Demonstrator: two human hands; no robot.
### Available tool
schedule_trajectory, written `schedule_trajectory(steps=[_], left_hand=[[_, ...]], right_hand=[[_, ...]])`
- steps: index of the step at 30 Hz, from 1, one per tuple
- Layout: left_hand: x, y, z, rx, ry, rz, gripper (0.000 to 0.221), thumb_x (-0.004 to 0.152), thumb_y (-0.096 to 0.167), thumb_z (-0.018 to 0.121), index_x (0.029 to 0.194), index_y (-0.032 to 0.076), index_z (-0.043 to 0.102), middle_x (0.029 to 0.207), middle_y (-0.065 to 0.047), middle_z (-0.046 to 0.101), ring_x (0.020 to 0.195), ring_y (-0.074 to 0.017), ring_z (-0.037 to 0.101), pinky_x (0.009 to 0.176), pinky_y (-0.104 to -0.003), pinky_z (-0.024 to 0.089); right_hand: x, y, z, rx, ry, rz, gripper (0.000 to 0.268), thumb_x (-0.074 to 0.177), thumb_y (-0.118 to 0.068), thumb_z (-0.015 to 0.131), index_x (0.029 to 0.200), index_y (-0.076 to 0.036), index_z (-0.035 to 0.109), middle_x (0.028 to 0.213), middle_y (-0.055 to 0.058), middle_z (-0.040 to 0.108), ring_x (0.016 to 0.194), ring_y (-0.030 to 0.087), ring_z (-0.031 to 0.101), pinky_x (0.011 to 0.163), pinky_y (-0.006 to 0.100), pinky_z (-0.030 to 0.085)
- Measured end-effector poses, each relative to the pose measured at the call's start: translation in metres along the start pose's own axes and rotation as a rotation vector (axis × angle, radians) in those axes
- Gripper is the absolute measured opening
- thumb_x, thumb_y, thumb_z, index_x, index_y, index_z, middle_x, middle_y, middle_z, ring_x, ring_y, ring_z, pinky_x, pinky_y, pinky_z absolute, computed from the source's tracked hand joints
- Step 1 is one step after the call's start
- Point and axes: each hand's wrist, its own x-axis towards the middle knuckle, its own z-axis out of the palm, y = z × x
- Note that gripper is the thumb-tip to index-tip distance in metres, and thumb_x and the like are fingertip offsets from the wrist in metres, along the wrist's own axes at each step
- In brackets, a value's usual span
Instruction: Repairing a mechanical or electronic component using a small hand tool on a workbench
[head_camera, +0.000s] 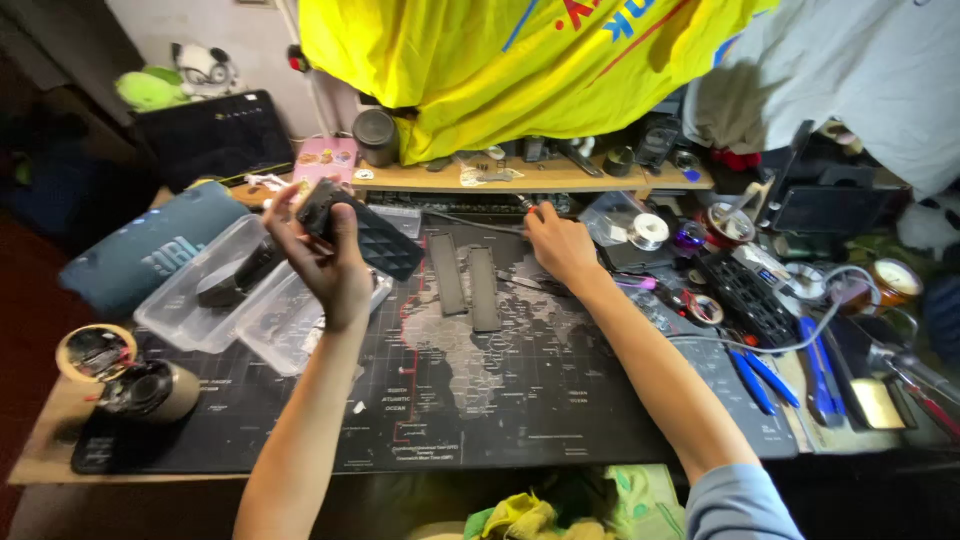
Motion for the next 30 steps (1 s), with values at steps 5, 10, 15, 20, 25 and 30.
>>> schedule_trajectory(steps=[5, 10, 15, 20, 25, 30], left_hand=[[-0.004, 0.0, -0.008, 0.036, -0.04, -0.013, 0.05, 0.115, 0.026, 0.081, 0.15, 0.014, 0.047, 0.138, -0.011, 0.055, 0.111, -0.0219, 0.065, 0.099, -0.034, 0.058], [-0.002, 0.016, -0.004, 0.09, -0.156, 0.067, 0.048, 0.121, 0.028, 0.071, 0.152, 0.007, 0.041, 0.132, -0.019, 0.05, 0.111, -0.0287, 0.055, 0.1, -0.04, 0.049], [-0.004, 0.026, -0.003, 0.133, -0.242, 0.092, 0.045, 0.124, 0.024, 0.066, 0.152, 0.004, 0.037, 0.143, -0.019, 0.039, 0.123, -0.0336, 0.048, 0.109, -0.044, 0.044], [-0.008, 0.034, -0.002, 0.207, -0.23, 0.018, 0.04, 0.125, 0.018, 0.067, 0.151, 0.006, 0.04, 0.135, -0.02, 0.045, 0.109, -0.0289, 0.048, 0.098, -0.039, 0.042], [-0.013, 0.026, 0.003, 0.007, -0.295, 0.038, 0.044, 0.124, 0.022, 0.066, 0.152, 0.005, 0.036, 0.131, -0.033, 0.06, 0.123, -0.0449, 0.069, 0.119, -0.049, 0.051], [-0.035, 0.036, 0.015, -0.05, -0.579, -0.064, 0.049, 0.112, 0.016, 0.067, 0.146, 0.014, 0.033, 0.123, -0.032, 0.072, 0.1, -0.0346, 0.072, 0.098, -0.04, 0.057]], right_hand=[[-0.015, 0.011, -0.079, 0.214, -0.016, -0.003, 0.013, 0.11, -0.024, 0.067, 0.107, -0.012, 0.066, 0.12, 0.009, 0.06, 0.06, 0.038, 0.073, 0.051, 0.05, 0.058], [-0.033, 0.062, -0.166, 0.181, 0.104, 0.075, 0.009, 0.11, -0.022, 0.066, 0.107, -0.014, 0.065, 0.112, 0.006, 0.06, 0.062, 0.029, 0.062, 0.035, 0.042, 0.043], [-0.059, 0.14, -0.238, 0.154, 0.5, 0.27, 0.015, 0.105, 0.007, 0.069, 0.106, -0.008, 0.066, 0.103, 0.01, 0.065, 0.1, 0.032, 0.059, 0.072, 0.045, 0.049], [-0.109, 0.216, -0.256, -0.01, 0.783, 0.443, 0.014, 0.117, -0.007, 0.062, 0.104, -0.003, 0.065, 0.099, 0.014, 0.063, 0.085, 0.029, 0.059, 0.072, 0.042, 0.048], [-0.159, 0.231, -0.247, 0.038, 0.727, 0.562, 0.011, 0.114, 0.005, 0.065, 0.106, -0.001, 0.062, 0.098, 0.015, 0.055, 0.081, 0.029, 0.05, 0.07, 0.045, 0.044], [-0.19, 0.22, -0.22, 0.196, 0.224, 0.914, 0.013, 0.113, -0.003, 0.059, 0.112, 0.006, 0.069, 0.117, 0.033, 0.062, 0.073, 0.034, 0.066, 0.062, 0.041, 0.062]])
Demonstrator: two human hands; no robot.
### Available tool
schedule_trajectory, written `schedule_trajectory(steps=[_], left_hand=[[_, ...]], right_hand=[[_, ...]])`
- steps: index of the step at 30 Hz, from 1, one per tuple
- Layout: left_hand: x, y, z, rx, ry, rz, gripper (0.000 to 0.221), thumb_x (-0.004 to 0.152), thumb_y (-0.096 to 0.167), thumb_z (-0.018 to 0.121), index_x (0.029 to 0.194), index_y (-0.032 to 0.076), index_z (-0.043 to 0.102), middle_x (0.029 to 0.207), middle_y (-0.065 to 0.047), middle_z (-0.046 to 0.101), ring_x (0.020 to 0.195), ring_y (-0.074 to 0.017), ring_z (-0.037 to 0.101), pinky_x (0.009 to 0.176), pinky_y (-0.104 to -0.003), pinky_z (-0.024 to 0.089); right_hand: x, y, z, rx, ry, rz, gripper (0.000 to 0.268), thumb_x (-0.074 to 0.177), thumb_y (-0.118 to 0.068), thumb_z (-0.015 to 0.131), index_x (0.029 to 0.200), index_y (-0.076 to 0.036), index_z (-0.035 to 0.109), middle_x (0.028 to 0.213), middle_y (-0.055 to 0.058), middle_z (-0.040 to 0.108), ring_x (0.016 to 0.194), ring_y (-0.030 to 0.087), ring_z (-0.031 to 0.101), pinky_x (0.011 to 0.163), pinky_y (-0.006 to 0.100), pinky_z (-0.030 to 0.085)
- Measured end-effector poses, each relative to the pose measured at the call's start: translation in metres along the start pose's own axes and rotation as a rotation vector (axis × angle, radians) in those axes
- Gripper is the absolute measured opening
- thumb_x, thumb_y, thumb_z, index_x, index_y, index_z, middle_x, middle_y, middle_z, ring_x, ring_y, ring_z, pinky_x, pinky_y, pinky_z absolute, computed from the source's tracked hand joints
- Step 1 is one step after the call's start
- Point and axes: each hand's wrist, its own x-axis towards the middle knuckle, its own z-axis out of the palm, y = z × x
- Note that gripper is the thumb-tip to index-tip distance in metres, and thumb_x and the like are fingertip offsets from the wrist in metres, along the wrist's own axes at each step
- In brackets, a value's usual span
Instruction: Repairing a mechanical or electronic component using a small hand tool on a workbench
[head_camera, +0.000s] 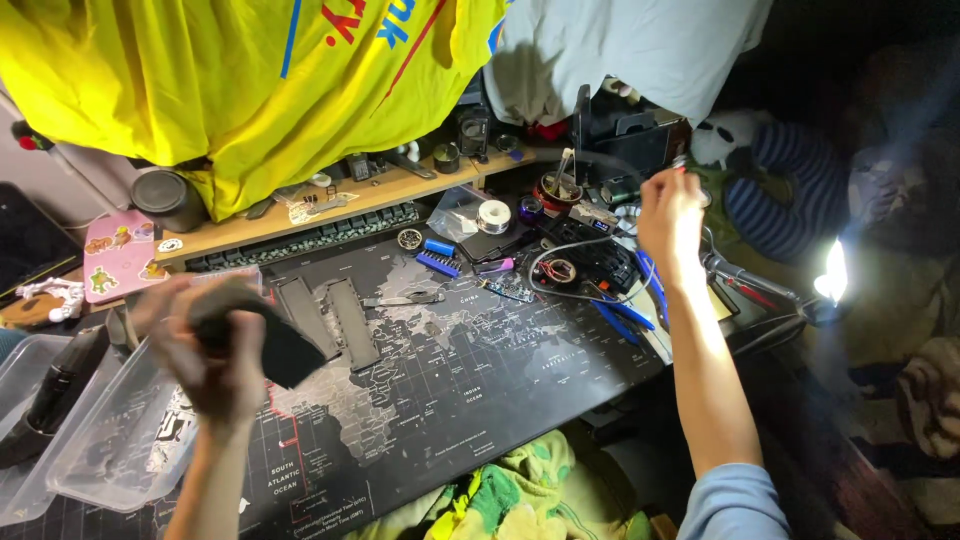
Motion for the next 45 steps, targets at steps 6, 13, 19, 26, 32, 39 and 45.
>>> schedule_trajectory(steps=[6, 13, 19, 26, 32, 39, 45], left_hand=[[-0.049, -0.012, 0.054, 0.221, -0.462, 0.116, 0.057, 0.081, 0.027, 0.095, 0.127, 0.006, 0.069, 0.133, -0.018, 0.077, 0.13, -0.0393, 0.072, 0.117, -0.051, 0.054], [-0.051, 0.015, 0.078, 0.701, -1.125, 0.1, 0.088, 0.102, 0.053, 0.078, 0.171, 0.018, 0.036, 0.091, -0.006, 0.063, 0.079, -0.0272, 0.065, 0.065, -0.045, 0.059], [-0.055, 0.002, 0.075, 1.012, -1.385, -0.078, 0.094, 0.102, 0.063, 0.071, 0.175, 0.026, 0.025, 0.111, -0.01, 0.07, 0.095, -0.0362, 0.072, 0.073, -0.051, 0.062], [-0.042, 0.015, 0.068, 0.918, -1.169, -0.115, 0.088, 0.097, 0.075, 0.064, 0.167, 0.024, 0.044, 0.128, -0.01, 0.067, 0.109, -0.0329, 0.07, 0.091, -0.05, 0.061], [-0.027, -0.05, 0.091, 0.994, -1.005, 0.099, 0.048, 0.103, 0.051, 0.066, 0.143, 0.024, 0.068, 0.119, -0.008, 0.068, 0.111, -0.0339, 0.072, 0.089, -0.047, 0.065], [-0.013, -0.148, 0.102, 1.143, -1.312, 0.057, 0.03, 0.102, 0.021, 0.066, 0.129, 0.019, 0.079, 0.124, -0.005, 0.076, 0.122, -0.0293, 0.07, 0.101, -0.047, 0.058], [-0.009, -0.139, 0.092, 1.147, -1.274, 0.209, 0.03, 0.098, 0.007, 0.066, 0.126, 0.012, 0.076, 0.119, -0.004, 0.075, 0.119, -0.0266, 0.069, 0.099, -0.044, 0.057]], right_hand=[[-0.022, 0.065, 0.068, -0.332, -0.129, -0.072, 0.016, 0.103, -0.024, 0.076, 0.103, -0.009, 0.073, 0.104, 0.017, 0.07, 0.092, 0.047, 0.077, 0.08, 0.06, 0.065], [-0.059, -0.038, 0.013, -0.105, -0.025, -0.114, 0.003, 0.112, -0.004, 0.061, 0.114, -0.003, 0.062, 0.116, 0.024, 0.055, 0.1, 0.045, 0.055, 0.081, 0.057, 0.051], [-0.104, -0.111, -0.008, 0.166, -0.097, -0.408, 0.007, 0.109, 0.006, 0.059, 0.113, 0.005, 0.064, 0.112, 0.019, 0.062, 0.083, 0.029, 0.064, 0.071, 0.035, 0.062], [-0.131, -0.102, 0.033, 0.08, -0.543, -0.339, 0.014, 0.113, -0.014, 0.06, 0.111, 0.0, 0.062, 0.109, 0.016, 0.065, 0.087, 0.03, 0.065, 0.076, 0.044, 0.059], [-0.138, -0.089, 0.063, -0.085, -0.516, -0.471, 0.012, 0.11, -0.025, 0.058, 0.115, -0.016, 0.063, 0.117, 0.012, 0.063, 0.108, 0.041, 0.07, 0.084, 0.048, 0.063], [-0.105, -0.08, 0.08, -0.035, -0.451, -0.446, 0.024, 0.1, -0.01, 0.059, 0.121, -0.013, 0.07, 0.127, 0.013, 0.065, 0.121, 0.038, 0.069, 0.082, 0.046, 0.069], [-0.075, -0.058, 0.143, -0.257, -0.55, -0.402, 0.019, 0.094, -0.014, 0.062, 0.107, -0.013, 0.077, 0.106, 0.013, 0.068, 0.112, 0.036, 0.07, 0.072, 0.048, 0.069]])
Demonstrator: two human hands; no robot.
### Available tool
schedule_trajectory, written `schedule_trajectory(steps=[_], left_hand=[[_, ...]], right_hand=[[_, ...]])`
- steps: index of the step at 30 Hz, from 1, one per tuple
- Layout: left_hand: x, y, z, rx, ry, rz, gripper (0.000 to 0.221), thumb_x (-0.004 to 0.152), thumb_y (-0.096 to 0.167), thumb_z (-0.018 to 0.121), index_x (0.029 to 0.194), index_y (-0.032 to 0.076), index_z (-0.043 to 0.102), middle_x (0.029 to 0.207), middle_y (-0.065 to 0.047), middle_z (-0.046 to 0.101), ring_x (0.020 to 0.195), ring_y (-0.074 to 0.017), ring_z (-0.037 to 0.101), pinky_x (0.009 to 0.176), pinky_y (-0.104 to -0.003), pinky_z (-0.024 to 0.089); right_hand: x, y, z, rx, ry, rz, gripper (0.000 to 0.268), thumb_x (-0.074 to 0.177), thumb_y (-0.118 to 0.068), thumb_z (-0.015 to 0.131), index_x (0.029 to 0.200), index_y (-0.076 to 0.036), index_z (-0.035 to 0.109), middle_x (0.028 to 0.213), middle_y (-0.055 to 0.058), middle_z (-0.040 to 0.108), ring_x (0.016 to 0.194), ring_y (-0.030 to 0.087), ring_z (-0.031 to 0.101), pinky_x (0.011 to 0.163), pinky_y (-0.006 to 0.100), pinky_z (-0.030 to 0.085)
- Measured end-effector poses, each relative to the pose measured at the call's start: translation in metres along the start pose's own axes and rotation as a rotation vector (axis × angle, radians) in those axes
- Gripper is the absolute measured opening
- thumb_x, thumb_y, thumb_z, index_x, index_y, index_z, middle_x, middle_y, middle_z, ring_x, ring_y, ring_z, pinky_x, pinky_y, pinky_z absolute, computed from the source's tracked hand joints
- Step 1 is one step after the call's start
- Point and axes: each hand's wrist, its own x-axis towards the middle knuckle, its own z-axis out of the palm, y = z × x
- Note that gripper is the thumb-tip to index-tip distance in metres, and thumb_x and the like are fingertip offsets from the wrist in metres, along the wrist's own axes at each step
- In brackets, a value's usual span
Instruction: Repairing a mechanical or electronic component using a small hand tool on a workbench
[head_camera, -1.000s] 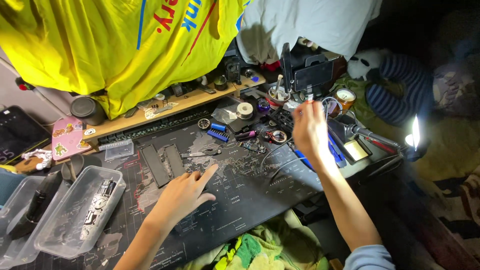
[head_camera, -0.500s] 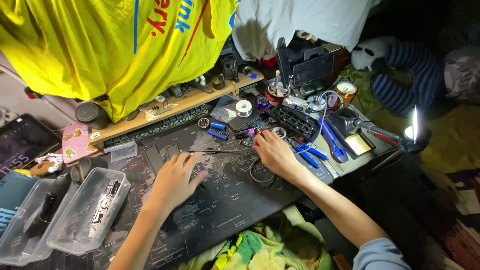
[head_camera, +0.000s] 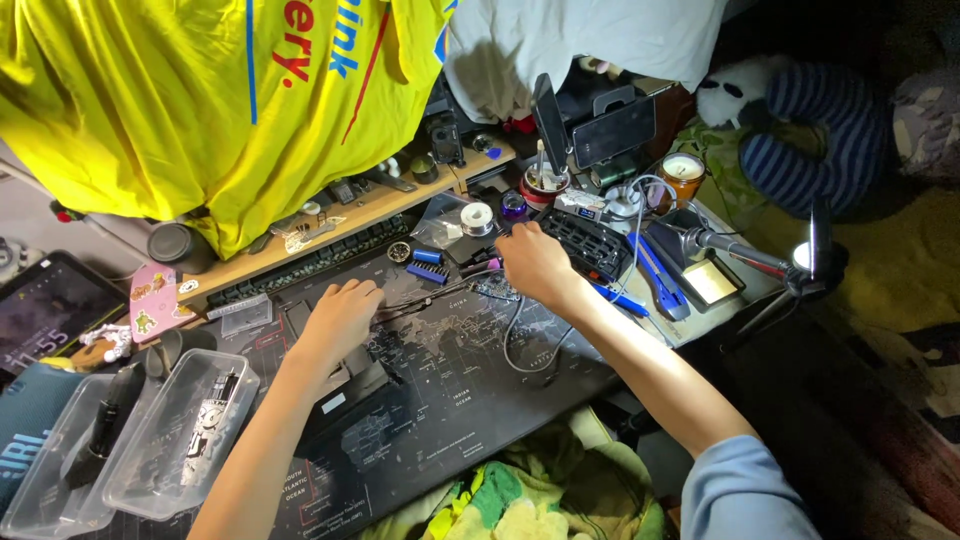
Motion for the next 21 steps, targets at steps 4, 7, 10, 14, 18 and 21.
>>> schedule_trajectory(steps=[4, 7, 10, 14, 18, 21], left_hand=[[-0.007, -0.016, -0.024, 0.028, 0.082, 0.005, 0.037, 0.092, 0.005, 0.07, 0.128, 0.012, 0.073, 0.125, -0.006, 0.069, 0.122, -0.031, 0.069, 0.103, -0.051, 0.058], [0.0, -0.006, -0.079, 0.104, 0.358, 0.058, 0.025, 0.105, 0.003, 0.06, 0.119, 0.017, 0.075, 0.113, -0.003, 0.064, 0.111, -0.027, 0.071, 0.105, -0.048, 0.056], [0.038, 0.03, -0.129, 0.169, 0.692, 0.2, 0.009, 0.103, 0.016, 0.069, 0.103, 0.023, 0.075, 0.107, 0.002, 0.06, 0.107, -0.0212, 0.068, 0.113, -0.045, 0.05], [0.098, 0.079, -0.183, 0.069, 0.845, 0.324, 0.012, 0.096, 0.008, 0.075, 0.103, 0.017, 0.076, 0.107, -0.002, 0.064, 0.112, -0.0258, 0.068, 0.12, -0.052, 0.045], [0.168, 0.095, -0.207, -0.548, 1.082, 0.287, 0.032, 0.101, 0.0, 0.069, 0.134, 0.002, 0.068, 0.123, -0.018, 0.068, 0.121, -0.0427, 0.067, 0.114, -0.056, 0.049], [0.239, 0.119, -0.183, -0.797, 1.132, 0.085, 0.036, 0.106, 0.015, 0.073, 0.133, -0.007, 0.064, 0.108, -0.024, 0.067, 0.1, -0.0426, 0.073, 0.092, -0.053, 0.058]], right_hand=[[0.0, -0.023, -0.031, 0.01, -0.044, 0.018, 0.02, 0.096, -0.013, 0.061, 0.103, -0.016, 0.08, 0.113, 0.016, 0.066, 0.117, 0.04, 0.066, 0.075, 0.05, 0.069], [-0.007, -0.049, -0.065, 0.008, 0.4, -0.171, 0.026, 0.09, -0.016, 0.066, 0.113, -0.017, 0.078, 0.111, 0.014, 0.067, 0.111, 0.036, 0.071, 0.077, 0.041, 0.069], [-0.004, -0.076, -0.098, 0.613, 0.54, -0.495, 0.045, 0.11, -0.031, 0.056, 0.147, -0.009, 0.068, 0.124, 0.023, 0.071, 0.123, 0.045, 0.071, 0.101, 0.051, 0.061], [0.003, -0.075, -0.106, 1.176, 0.626, -0.259, 0.026, 0.111, -0.018, 0.067, 0.132, -0.007, 0.076, 0.1, 0.016, 0.079, 0.096, 0.034, 0.078, 0.083, 0.043, 0.064], [-0.002, -0.029, -0.126, 1.458, 0.899, 0.071, 0.032, 0.117, -0.028, 0.057, 0.115, -0.008, 0.082, 0.076, 0.0, 0.063, 0.073, 0.009, 0.06, 0.066, 0.028, 0.052], [0.016, 0.015, -0.098, 2.089, 0.918, 0.32, 0.056, 0.116, -0.057, 0.053, 0.106, -0.008, 0.078, 0.062, -0.012, 0.024, 0.043, 0.004, 0.025, 0.036, 0.023, 0.024]])
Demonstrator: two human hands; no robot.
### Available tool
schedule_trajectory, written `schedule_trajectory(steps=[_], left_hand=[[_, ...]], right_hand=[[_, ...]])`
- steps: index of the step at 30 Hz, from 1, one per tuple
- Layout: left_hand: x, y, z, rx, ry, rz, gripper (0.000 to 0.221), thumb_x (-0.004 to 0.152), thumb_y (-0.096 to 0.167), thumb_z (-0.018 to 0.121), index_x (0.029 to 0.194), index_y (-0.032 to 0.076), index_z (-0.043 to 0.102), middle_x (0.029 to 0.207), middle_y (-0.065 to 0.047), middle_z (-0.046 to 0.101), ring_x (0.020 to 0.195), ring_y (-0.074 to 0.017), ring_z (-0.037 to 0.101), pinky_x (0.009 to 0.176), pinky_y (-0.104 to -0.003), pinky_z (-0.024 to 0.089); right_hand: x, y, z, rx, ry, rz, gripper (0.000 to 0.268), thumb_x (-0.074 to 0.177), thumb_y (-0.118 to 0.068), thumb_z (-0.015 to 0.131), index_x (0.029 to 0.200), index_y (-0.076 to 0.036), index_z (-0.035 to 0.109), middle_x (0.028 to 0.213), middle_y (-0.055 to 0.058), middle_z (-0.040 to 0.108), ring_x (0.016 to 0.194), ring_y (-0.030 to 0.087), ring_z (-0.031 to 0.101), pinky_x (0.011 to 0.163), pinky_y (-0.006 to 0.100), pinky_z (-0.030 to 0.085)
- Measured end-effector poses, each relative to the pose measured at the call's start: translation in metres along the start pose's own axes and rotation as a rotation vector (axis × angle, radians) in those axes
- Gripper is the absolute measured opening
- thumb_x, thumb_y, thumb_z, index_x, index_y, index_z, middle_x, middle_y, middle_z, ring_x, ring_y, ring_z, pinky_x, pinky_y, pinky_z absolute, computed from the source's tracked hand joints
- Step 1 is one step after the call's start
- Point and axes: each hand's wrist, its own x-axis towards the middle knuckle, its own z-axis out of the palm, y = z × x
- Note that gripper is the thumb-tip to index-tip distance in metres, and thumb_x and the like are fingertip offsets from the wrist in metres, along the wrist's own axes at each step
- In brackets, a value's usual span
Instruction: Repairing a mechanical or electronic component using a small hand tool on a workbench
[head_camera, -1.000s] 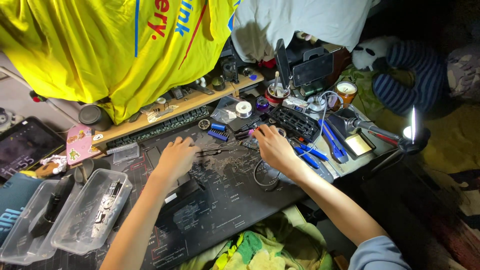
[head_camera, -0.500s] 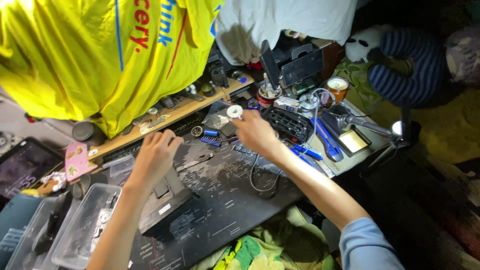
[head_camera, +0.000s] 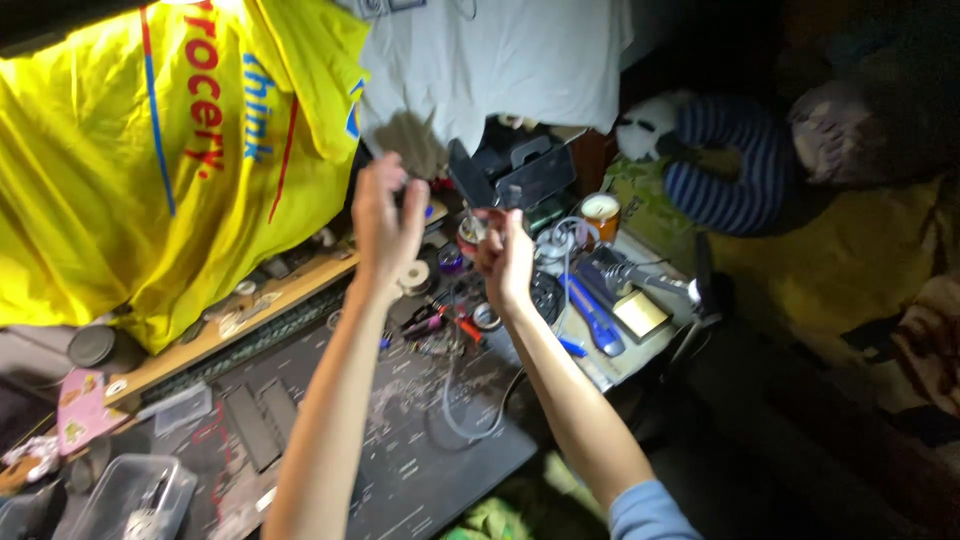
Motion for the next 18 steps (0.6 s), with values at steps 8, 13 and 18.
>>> schedule_trajectory(steps=[8, 13, 18], left_hand=[[-0.019, -0.037, 0.117, 0.124, -0.215, -0.566, 0.039, 0.093, 0.035, 0.086, 0.113, 0.003, 0.073, 0.086, -0.015, 0.078, 0.084, -0.0408, 0.082, 0.072, -0.051, 0.065], [-0.029, -0.043, 0.12, 0.095, -0.058, -0.515, 0.018, 0.091, 0.015, 0.082, 0.098, 0.001, 0.074, 0.08, -0.018, 0.072, 0.081, -0.0463, 0.078, 0.067, -0.057, 0.062], [-0.032, -0.062, 0.104, -0.115, 0.316, -0.517, 0.011, 0.096, 0.017, 0.08, 0.092, 0.009, 0.074, 0.068, -0.011, 0.071, 0.057, -0.0238, 0.073, 0.057, -0.035, 0.056]], right_hand=[[0.021, -0.024, -0.023, 0.085, -0.047, 0.012, 0.046, 0.121, -0.041, 0.041, 0.137, -0.007, 0.068, 0.058, -0.008, 0.02, 0.042, 0.004, 0.018, 0.035, 0.021, 0.02], [0.027, -0.01, -0.032, 0.065, -0.058, 0.033, 0.046, 0.119, -0.046, 0.05, 0.135, -0.01, 0.072, 0.06, -0.007, 0.019, 0.041, 0.005, 0.015, 0.033, 0.022, 0.02], [0.018, -0.012, -0.023, -0.052, -0.097, -0.044, 0.035, 0.121, -0.027, 0.05, 0.14, -0.006, 0.072, 0.059, -0.004, 0.025, 0.04, 0.007, 0.022, 0.033, 0.024, 0.026]])
